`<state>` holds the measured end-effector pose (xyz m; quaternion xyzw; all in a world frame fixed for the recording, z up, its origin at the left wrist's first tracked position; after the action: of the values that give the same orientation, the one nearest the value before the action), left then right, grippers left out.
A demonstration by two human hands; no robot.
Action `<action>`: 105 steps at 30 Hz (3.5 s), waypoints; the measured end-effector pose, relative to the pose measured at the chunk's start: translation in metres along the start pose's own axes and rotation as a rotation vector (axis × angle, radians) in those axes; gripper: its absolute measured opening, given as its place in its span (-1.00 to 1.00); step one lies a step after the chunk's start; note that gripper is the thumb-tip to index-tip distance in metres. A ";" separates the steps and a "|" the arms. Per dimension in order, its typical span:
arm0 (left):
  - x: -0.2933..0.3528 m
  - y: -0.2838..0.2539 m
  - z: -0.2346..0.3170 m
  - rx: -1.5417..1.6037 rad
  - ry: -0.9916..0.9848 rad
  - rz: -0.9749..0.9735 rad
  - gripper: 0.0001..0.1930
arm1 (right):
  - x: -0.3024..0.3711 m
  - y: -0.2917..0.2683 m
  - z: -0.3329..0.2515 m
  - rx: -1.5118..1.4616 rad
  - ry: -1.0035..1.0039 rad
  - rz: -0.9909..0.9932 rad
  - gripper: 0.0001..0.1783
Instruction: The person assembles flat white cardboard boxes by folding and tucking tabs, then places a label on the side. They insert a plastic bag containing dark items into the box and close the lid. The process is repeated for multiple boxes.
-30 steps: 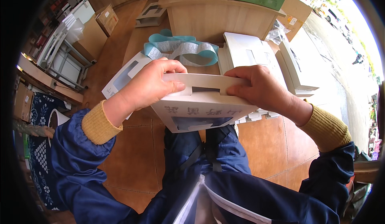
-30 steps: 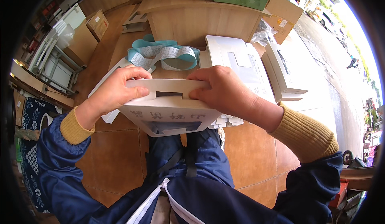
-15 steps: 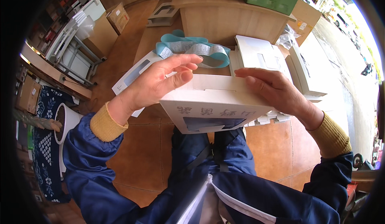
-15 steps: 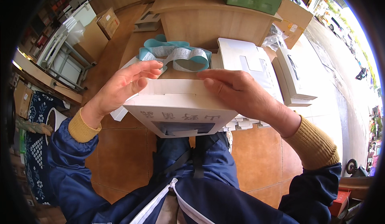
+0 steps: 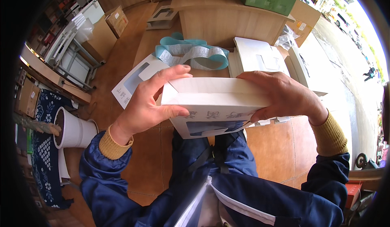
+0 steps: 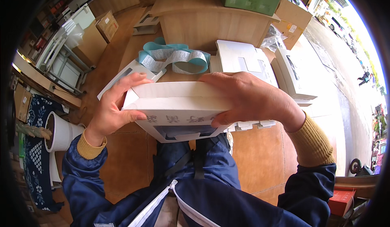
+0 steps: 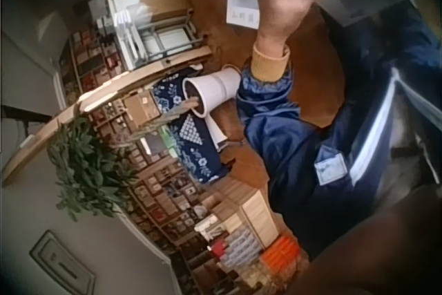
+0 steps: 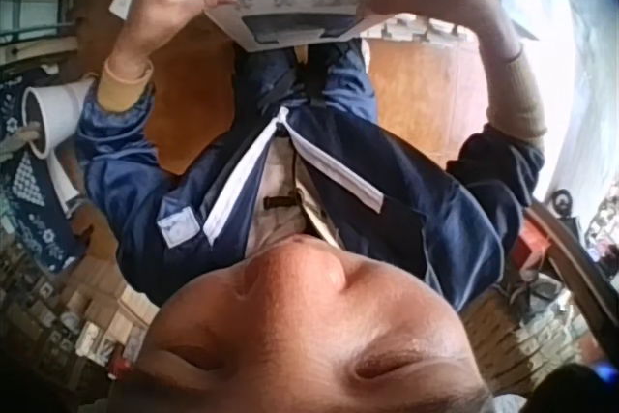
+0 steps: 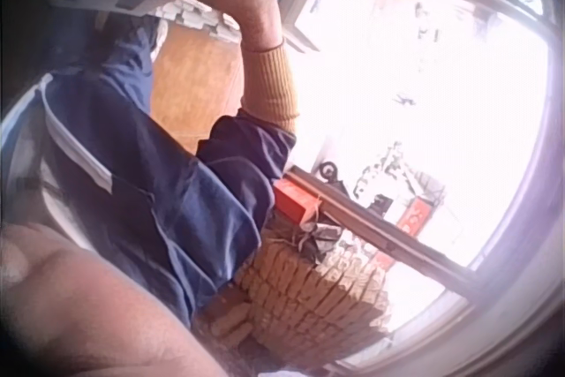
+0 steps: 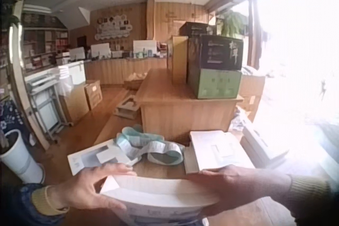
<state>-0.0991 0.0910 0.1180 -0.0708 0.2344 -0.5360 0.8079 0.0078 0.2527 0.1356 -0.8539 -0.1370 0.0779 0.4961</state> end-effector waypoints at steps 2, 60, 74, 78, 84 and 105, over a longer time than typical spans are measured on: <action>0.004 -0.008 -0.009 0.084 -0.014 0.163 -0.11 | 0.001 -0.009 0.003 0.003 0.032 0.180 -0.11; 0.114 0.068 -0.182 0.747 -0.319 0.420 -0.22 | 0.061 0.259 0.115 -1.458 0.317 0.213 0.11; 0.116 0.078 -0.136 0.848 -0.205 0.808 -0.38 | -0.031 0.182 -0.043 0.402 0.096 0.543 -0.36; 0.154 0.075 -0.166 0.745 -0.402 0.955 -0.65 | -0.035 0.226 -0.073 0.380 -0.099 0.495 -0.33; 0.185 0.057 -0.176 0.652 -0.345 0.854 -0.37 | -0.020 0.186 -0.047 -0.095 -0.293 0.593 -0.66; 0.122 0.038 -0.239 -0.419 -0.633 0.399 -0.33 | -0.156 -0.017 0.272 0.136 0.647 0.788 -0.72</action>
<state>-0.1377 0.0295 -0.1436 -0.3478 0.0878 -0.2619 0.8960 -0.2163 0.4366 0.0154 -0.7867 0.3611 -0.0005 0.5007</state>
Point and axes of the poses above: each hand's wrist, its own x-axis away from the middle knuckle, its own y-axis out of the palm, z = x × y, the point moved 10 cm from there along -x, towards the middle knuckle, and after that the axes turned 4 degrees about -z, right-handed, at the moved point
